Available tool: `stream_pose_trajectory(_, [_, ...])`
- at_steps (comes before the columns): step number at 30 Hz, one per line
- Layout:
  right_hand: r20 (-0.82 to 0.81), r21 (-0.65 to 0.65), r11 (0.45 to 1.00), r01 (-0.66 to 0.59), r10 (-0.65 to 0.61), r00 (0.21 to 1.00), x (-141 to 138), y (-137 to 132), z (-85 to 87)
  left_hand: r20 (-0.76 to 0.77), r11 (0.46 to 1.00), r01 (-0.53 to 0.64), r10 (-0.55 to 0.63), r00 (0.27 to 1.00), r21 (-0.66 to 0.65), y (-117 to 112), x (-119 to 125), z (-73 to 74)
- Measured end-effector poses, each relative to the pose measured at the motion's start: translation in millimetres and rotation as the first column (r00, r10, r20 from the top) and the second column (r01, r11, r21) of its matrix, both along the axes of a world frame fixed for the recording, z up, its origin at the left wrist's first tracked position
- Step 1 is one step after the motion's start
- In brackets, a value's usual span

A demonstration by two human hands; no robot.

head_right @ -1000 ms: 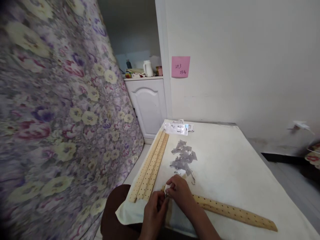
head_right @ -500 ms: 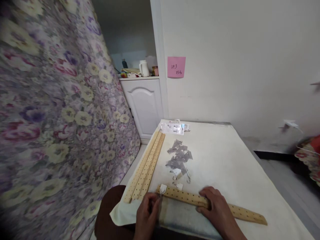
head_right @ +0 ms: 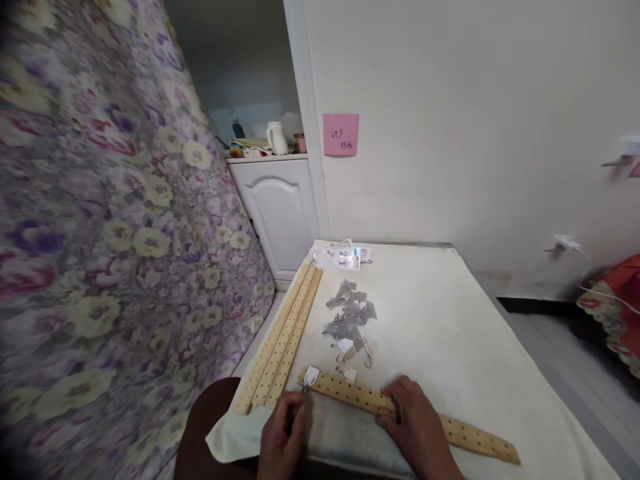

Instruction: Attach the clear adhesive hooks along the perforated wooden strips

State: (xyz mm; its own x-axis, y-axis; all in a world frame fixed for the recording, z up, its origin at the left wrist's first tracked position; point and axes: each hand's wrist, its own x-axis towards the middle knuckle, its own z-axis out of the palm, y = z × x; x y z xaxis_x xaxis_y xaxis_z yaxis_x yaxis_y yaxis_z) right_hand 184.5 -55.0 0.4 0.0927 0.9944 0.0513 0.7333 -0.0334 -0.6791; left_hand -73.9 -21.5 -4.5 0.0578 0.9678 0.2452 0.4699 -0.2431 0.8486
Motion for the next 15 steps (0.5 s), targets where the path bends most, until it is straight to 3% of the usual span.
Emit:
stream_pose_trajectory(7, [-0.023,0.023,1.000,-0.009,0.010,1.000,-7.1,22.4,9.6,-0.012,0.999,0.051,-0.051,0.999,-0.010,0.7,-1.8,-3.5])
stream_pose_trajectory(15, [0.121,-0.053,0.998,0.016,-0.009,0.993,-43.3,60.6,11.4,-0.022,0.998,0.068,-0.068,0.997,-0.002,0.3,-0.4,1.2])
